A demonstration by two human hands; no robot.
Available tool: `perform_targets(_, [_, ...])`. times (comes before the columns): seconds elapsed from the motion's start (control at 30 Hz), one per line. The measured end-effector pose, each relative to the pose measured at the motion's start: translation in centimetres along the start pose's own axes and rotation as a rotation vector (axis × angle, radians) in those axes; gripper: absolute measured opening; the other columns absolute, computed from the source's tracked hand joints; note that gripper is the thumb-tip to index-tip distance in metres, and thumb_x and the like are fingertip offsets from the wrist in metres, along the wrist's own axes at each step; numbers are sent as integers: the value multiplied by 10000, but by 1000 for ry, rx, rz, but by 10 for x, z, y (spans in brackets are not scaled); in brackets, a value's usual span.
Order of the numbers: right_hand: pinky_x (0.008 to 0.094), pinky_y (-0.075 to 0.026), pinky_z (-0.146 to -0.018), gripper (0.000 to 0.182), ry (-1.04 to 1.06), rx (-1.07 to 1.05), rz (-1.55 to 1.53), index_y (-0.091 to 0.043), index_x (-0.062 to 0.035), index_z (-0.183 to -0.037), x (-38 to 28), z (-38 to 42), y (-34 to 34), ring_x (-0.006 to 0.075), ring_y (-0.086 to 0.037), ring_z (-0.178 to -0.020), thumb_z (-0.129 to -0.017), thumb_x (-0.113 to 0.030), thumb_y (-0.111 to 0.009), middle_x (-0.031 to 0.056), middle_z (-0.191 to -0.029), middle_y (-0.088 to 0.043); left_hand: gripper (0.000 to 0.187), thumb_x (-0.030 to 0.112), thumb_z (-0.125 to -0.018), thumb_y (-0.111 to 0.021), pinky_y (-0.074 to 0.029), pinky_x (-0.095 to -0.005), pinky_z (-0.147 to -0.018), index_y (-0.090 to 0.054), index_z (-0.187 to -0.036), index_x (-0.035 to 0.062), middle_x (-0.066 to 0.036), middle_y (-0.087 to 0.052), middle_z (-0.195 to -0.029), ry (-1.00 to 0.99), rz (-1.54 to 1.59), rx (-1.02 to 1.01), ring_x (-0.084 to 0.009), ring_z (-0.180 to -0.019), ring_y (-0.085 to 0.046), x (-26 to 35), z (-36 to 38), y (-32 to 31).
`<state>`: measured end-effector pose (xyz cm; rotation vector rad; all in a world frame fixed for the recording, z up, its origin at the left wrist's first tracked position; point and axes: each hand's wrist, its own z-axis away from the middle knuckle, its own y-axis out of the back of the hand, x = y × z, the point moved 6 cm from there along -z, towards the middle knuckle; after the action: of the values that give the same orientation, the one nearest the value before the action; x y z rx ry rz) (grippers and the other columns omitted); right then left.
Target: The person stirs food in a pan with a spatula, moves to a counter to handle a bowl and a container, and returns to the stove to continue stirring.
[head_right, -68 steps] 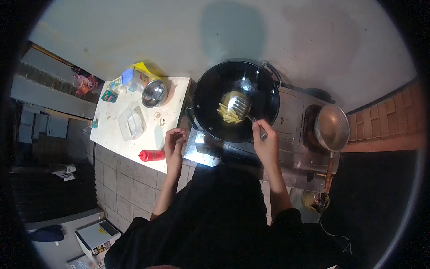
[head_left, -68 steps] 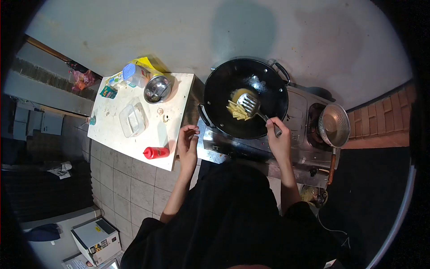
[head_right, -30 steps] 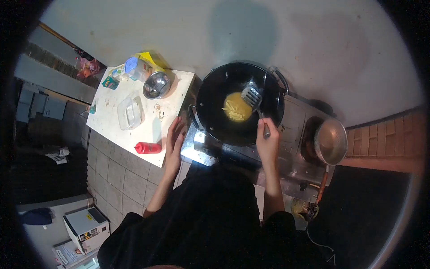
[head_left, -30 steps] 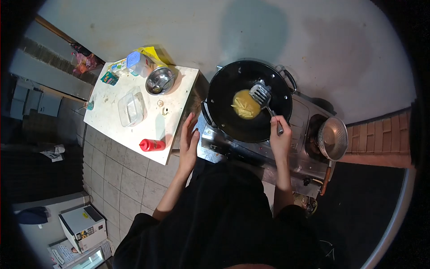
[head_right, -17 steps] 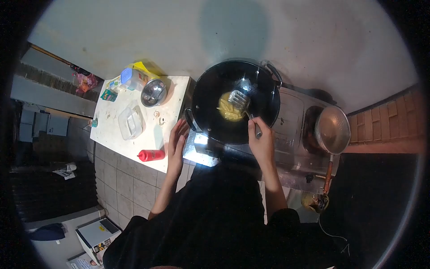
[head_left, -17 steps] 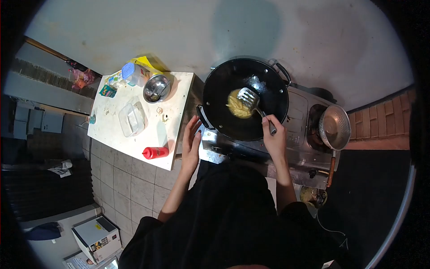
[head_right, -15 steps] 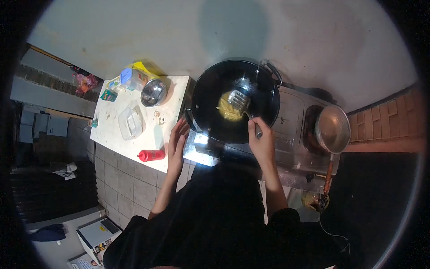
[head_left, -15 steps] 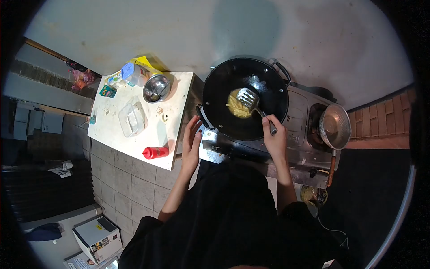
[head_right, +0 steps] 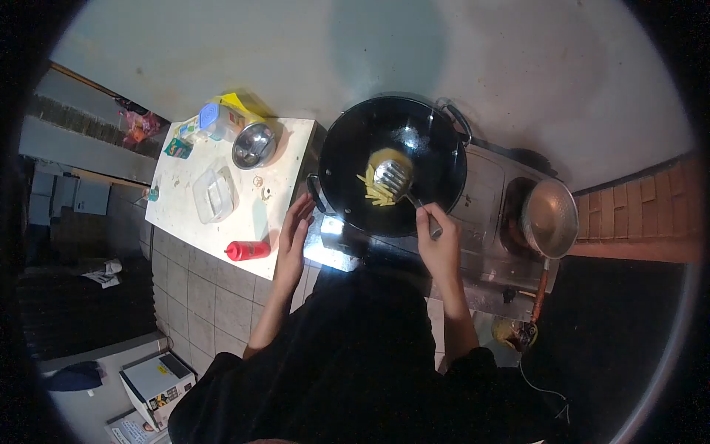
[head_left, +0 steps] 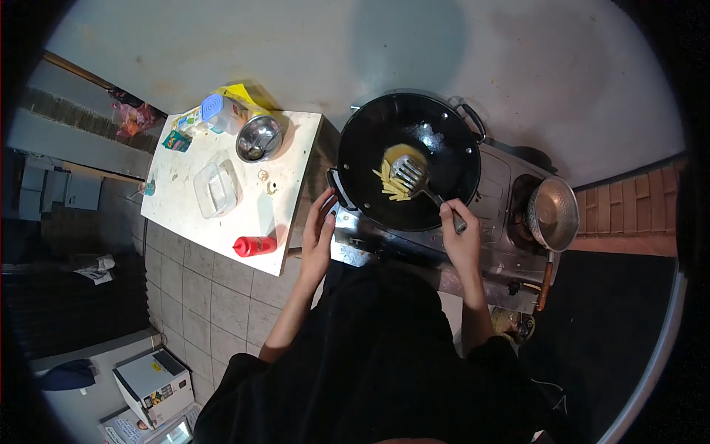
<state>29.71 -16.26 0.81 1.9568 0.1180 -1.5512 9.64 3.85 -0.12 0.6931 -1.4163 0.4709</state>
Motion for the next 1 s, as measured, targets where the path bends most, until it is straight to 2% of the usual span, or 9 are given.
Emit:
perform_targets(0.1, [242,-336,-526,246,8,24,-32,-603,-20,-880,4,1,3,32,-418,-572,-1011,-228,-589,-21,-611,-474,495,318,-1069,-406,-318,-437,-1183,-377,-1501,78,-175,-408,-1536,11,-14,-8,-308,-1427,-401,-1,0,0])
perform_targets(0.17, [222,-320,-510,267,-143,-13,-129,-602,-34,-863,11,3,1,22,-425,-562,-1019,-249,-582,-50,-608,-454,492,330,-1068,-406,-318,-444,-1184,-391,-1491,78,-172,-409,-1537,15,-11,-15,-311,-1424,-404,2,0,-1])
perform_targets(0.4, [211,-315,-506,258,-207,-23,-277,-594,-48,-868,7,4,-3,15,-432,-563,-1024,-253,-581,-53,-612,-451,482,324,-1066,-417,-337,-440,-1174,-413,-1475,68,-175,-433,-1517,-22,-40,-24,-310,-1411,-423,1,1,4])
perform_targets(0.47, [229,-350,-538,265,-14,6,-90,-590,-39,-881,-3,4,-3,39,-452,-591,-1028,-259,-576,-46,-637,-472,472,321,-1066,-421,-346,-434,-1169,-438,-1454,54,-176,-451,-1501,1,-28,-5,-310,-1401,-436,0,0,8])
perform_targets(0.5, [268,-403,-595,237,84,20,-32,-585,-20,-894,-11,3,-1,94,-482,-624,-1018,-222,-588,14,-670,-502,454,304,-1066,-425,-367,-429,-1154,-459,-1436,42,-175,-464,-1488,0,-38,12,-311,-1377,-464,-1,-1,9])
perform_targets(0.63, [308,-437,-649,181,206,-10,-4,-588,-1,-909,-38,1,2,176,-524,-649,-987,-161,-618,85,-714,-516,432,276,-1065,-430,-391,-430,-1132,-470,-1423,38,-170,-484,-1470,21,-4,34,-308,-1355,-486,-4,3,14])
perform_targets(0.7, [383,-494,-701,80,227,-140,75,-629,-2,-950,-42,2,0,351,-636,-773,-928,-73,-658,156,-842,-601,404,248,-1062,-437,-419,-420,-1101,-489,-1398,31,-170,-520,-1431,-8,7,73,-295,-1328,-514,0,5,19])
perform_targets(0.83, [417,-500,-693,67,257,-287,202,-644,-24,-956,-54,11,2,353,-633,-794,-915,-71,-668,147,-908,-568,360,241,-1060,-446,-449,-391,-1054,-545,-1330,25,-150,-575,-1357,17,-35,194,-266,-1281,-552,-3,18,40])
perform_targets(1.0, [417,-503,-706,71,213,-341,239,-645,-25,-967,-58,16,15,359,-635,-824,-912,-65,-667,155,-930,-582,318,217,-1060,-452,-455,-379,-1026,-580,-1278,24,-115,-584,-1319,70,-21,259,-229,-1207,-574,-6,36,53])
